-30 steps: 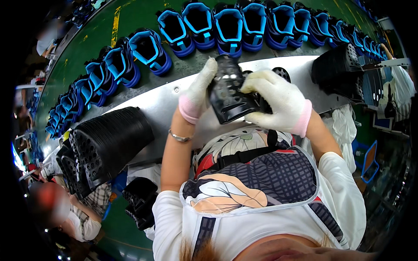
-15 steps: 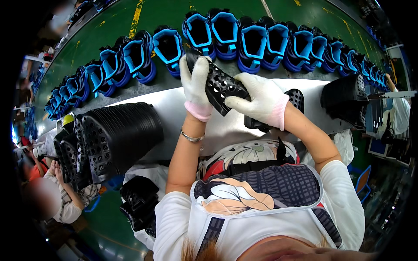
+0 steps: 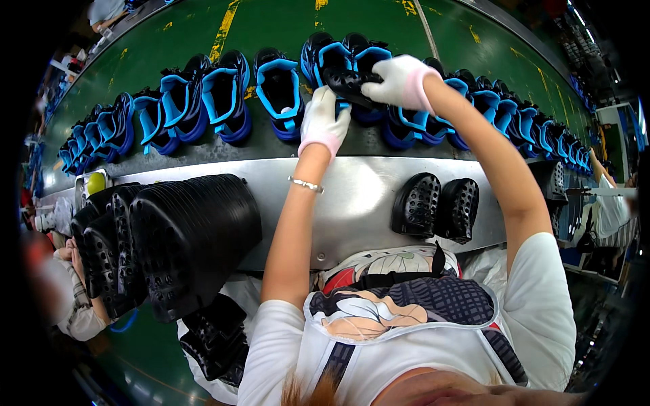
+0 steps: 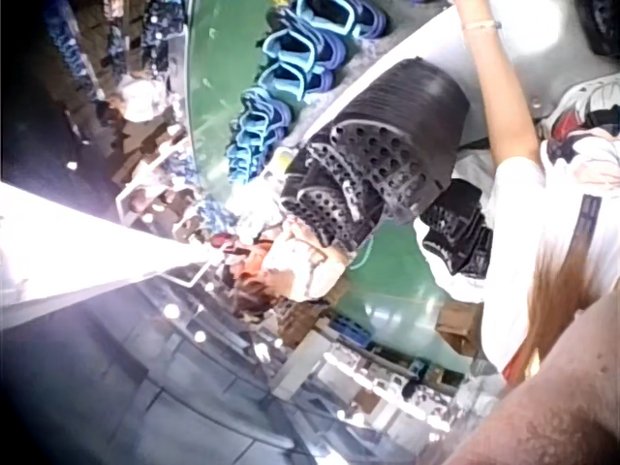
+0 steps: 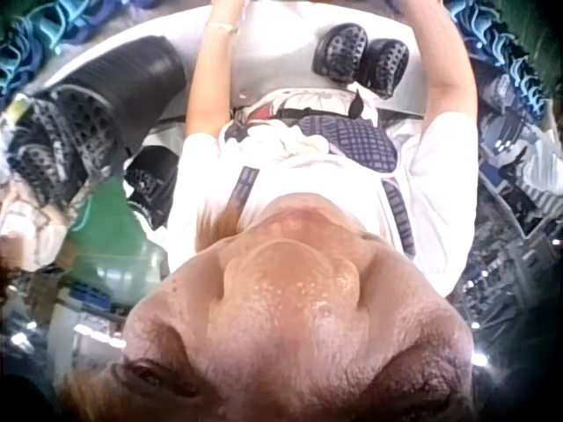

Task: The person puts on gloves and then repeatedly picks up black shoe soles from a stack and inserts them into blue and black shoe uppers on a conveyor belt. The person handles the components one at a time and places the assembled shoes back on the line.

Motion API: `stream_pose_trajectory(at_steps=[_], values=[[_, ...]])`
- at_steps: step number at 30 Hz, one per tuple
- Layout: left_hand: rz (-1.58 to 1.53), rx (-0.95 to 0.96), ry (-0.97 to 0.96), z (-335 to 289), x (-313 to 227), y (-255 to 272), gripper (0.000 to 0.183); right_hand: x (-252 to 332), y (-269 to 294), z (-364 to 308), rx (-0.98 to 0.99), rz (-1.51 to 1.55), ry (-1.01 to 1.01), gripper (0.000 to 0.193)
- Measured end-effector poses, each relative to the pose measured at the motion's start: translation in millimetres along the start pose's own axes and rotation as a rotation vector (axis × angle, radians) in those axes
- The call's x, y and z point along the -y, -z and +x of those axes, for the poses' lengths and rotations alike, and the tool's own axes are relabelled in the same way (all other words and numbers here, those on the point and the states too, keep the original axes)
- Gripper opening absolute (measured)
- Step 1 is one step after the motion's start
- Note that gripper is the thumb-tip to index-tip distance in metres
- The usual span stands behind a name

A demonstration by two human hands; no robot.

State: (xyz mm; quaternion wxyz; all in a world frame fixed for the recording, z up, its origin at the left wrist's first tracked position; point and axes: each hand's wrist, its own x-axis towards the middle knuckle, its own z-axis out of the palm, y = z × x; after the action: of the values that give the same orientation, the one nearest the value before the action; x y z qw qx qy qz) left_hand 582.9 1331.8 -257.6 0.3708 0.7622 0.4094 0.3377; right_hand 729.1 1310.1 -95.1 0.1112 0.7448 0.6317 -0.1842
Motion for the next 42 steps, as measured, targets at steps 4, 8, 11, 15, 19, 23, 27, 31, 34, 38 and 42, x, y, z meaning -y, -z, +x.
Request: stream_pose_trajectory(at_steps=[4,8,11,15,19,23,27,31,34,38,42], values=[[0.133,-0.046,-0.033,8,-10,-4,0.020,10,13,46,0.037,-0.140,0.004,0.046],[0.175,-0.002,0.028,6,-14,1,0.020,36,-15,76,0.028,-0.202,-0.022,0.033],[0.281,0.124,0.041,12,-19,4,0.023,37,-45,105,-0.054,-0.109,-0.065,0.023],[0.358,0.609,0.339,49,-21,18,0.040,44,-62,135,0.011,-0.106,-0.126,0.030],[0.497,0.798,0.362,64,-18,20,0.047,48,-62,149,0.123,-0.058,-0.076,0.031],[0.447,0.673,0.365,60,-16,27,0.037,57,-73,174,0.129,0.021,-0.119,0.034],[0.419,0.668,0.272,63,4,21,0.039,40,-80,174,0.032,0.050,-0.035,0.029],[0.545,0.516,-0.253,46,83,43,0.044,115,-96,183,0.065,0.089,0.196,0.022],[0.925,0.640,-0.402,59,119,-13,0.043,51,-110,182,-0.119,0.208,0.065,0.014],[0.433,0.590,0.271,72,94,56,0.041,62,-26,28,-0.153,0.305,0.319,0.028],[0.545,-0.089,-0.051,22,-35,92,0.042,-9,-32,-72,-0.223,0.396,0.306,0.032]])
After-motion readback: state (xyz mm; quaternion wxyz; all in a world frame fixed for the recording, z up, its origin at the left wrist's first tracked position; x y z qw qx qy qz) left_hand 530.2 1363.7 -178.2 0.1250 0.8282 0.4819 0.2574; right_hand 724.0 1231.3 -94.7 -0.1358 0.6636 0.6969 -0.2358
